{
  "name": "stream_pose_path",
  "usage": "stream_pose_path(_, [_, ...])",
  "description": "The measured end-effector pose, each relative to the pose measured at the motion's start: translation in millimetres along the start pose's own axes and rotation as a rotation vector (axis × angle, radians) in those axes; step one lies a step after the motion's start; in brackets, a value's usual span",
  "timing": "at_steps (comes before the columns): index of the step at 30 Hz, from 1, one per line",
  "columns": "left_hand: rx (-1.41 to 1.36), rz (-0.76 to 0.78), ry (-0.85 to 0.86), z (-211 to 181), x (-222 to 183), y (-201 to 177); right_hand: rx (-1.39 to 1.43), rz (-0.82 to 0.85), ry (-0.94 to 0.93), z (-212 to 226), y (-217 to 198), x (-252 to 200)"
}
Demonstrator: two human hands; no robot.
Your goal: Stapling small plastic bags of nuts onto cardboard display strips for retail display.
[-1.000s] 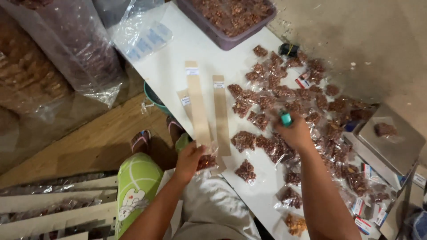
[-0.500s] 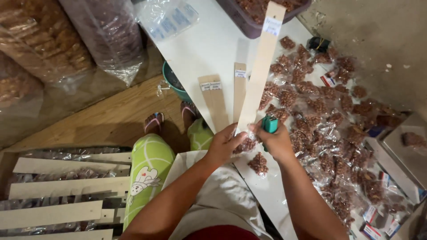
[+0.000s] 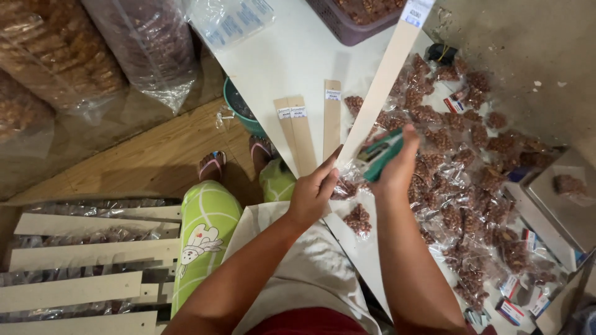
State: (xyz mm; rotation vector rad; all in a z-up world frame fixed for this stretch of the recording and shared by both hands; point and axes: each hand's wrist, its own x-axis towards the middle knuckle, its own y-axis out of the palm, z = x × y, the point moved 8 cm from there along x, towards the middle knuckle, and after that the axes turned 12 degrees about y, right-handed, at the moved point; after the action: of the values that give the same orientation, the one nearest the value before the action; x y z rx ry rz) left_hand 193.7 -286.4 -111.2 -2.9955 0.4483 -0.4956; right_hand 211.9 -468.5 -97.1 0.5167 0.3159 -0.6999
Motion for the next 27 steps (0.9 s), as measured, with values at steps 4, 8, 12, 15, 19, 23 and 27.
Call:
stream_pose_path(4, [0.033,0.016,0.026,17.1,-2.4,2.4,-0.055,0.020,0.003,-10.9,5.7,11.1])
stream_pose_path(8, [0.105,-0.016,0.100,15.3,-3.3,-0.6,0.039,-0.072,-0.184,11.8,-0.2,6.4])
stream_pose_path(12, [0.207,-0.035,0.194,16.3,-4.9,1.0,0.040,-0.058,-0.055,3.4,9.3,10.2])
stream_pose_path(15, [0.191,-0.048,0.218,19.2,-5.8,2.0,-0.130,-0.206,0.054,4.1,29.2,-46.7])
stream_pose_path(19, [0.222,-0.070,0.230,12.1,-6.6,3.8,-0.022,-0.044,0.073,-33.9,29.0,2.3])
stream_pose_path(23, [0.123,-0.077,0.025,15.2,-11.4,8.9,0.180,-0.175,0.042,-54.3,25.1,9.3])
stream_pose_path(27, [0.061,-0.100,-0.160,30.5,-25.3,12.1,-0.033,-0.065,0.079,-55.5,29.1,21.0])
